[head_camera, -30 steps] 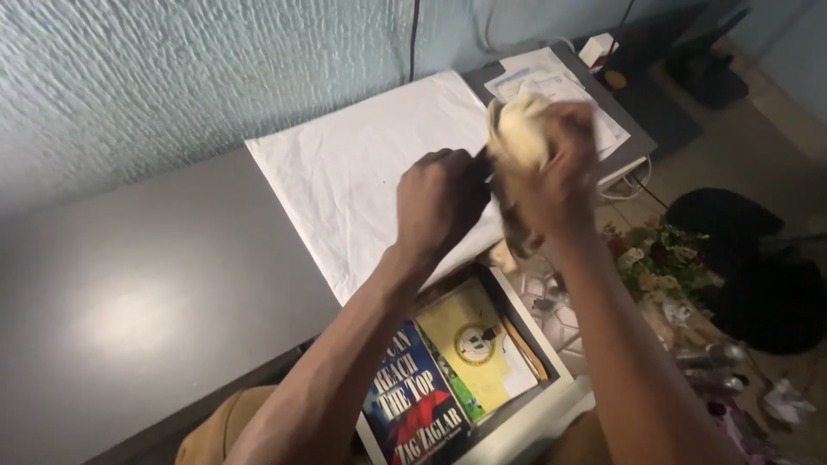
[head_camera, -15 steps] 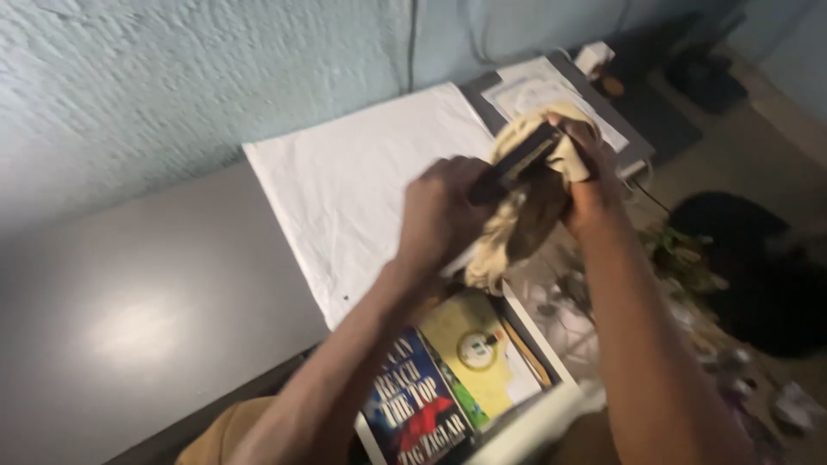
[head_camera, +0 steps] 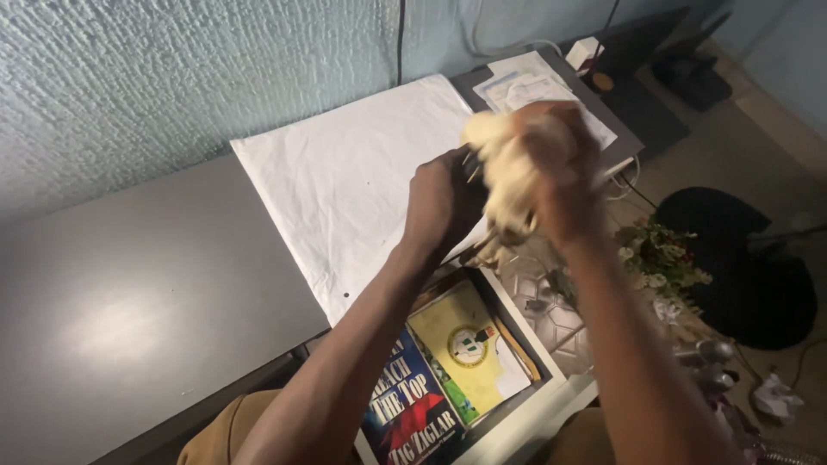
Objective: Clean books and a wallet using a cloth.
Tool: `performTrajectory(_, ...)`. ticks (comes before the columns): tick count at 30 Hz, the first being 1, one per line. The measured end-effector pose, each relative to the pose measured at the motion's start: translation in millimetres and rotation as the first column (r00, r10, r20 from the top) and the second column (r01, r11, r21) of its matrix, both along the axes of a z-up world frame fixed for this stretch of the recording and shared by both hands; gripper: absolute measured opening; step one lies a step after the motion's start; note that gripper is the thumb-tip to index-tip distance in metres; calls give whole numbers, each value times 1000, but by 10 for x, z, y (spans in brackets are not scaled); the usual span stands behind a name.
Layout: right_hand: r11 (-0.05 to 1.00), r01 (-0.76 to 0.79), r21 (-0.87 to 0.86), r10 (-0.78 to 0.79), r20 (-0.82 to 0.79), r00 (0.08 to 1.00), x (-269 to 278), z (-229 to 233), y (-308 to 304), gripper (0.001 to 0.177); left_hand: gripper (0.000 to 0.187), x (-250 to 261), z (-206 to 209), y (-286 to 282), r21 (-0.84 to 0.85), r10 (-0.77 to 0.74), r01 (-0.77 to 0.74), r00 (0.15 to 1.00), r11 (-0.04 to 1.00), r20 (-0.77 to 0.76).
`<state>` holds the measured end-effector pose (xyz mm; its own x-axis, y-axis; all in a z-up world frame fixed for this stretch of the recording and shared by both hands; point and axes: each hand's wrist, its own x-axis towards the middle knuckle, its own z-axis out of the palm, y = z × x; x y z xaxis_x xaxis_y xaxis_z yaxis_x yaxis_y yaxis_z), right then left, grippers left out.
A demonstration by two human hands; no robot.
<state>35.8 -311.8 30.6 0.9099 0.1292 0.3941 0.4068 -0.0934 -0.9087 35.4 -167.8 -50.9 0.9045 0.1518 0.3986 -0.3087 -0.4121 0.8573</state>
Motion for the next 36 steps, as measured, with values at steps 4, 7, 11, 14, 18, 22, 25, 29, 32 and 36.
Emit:
performTrajectory(4, 827, 341, -447, 19, 628, 778, -38, -198, 121, 31, 20, 16, -112, 9, -156, -73, 68, 997, 985, -28)
performTrajectory(7, 829, 442, -342, -230, 512, 828, 115, -292, 66, 35, 21, -183, 94, -27, -54, -36, 36, 999, 998, 7)
performTrajectory(11, 915, 402, -13, -403, -30, 915, 359, -466, -25, 34, 33, -299, 146, -40, -116, 38, -14, 977, 993, 212)
performTrajectory(14, 914, 308, 265, -181, -412, 893, 433, -551, -54, 36, 33, -297, 104, -46, -181, 29, -6, 992, 983, 125)
performTrajectory(18, 779, 91, 620, 195, -378, 905, 1325, -2297, -618, 39, 35, -271, 107, -87, -232, -75, 124, 975, 965, 207)
performTrajectory(22, 992, 69, 102, -38, -281, 959, 515, -1200, -170, 41, 32, -326, 367, 4, -270, -94, 130, 985, 954, 142)
performTrajectory(25, 887, -9, 462, 161, -290, 943, 527, -1005, -194, 39, 35, -255, 288, -7, -384, -184, 224, 973, 896, 139)
performTrajectory(29, 917, 126, 378, -62, -177, 982, 475, -589, -52, 36, 37, -173, 210, 87, -326, -157, 205, 973, 923, 169)
performTrajectory(32, 949, 170, 266, -162, -53, 985, 207, -239, 42, 29, 34, -136, 185, 98, -310, -156, 195, 977, 930, 147)
performTrajectory(36, 989, 100, -107, -67, 272, 960, 107, -180, 92, 25, 27, 29, -3, 158, -221, -73, 119, 976, 968, 204)
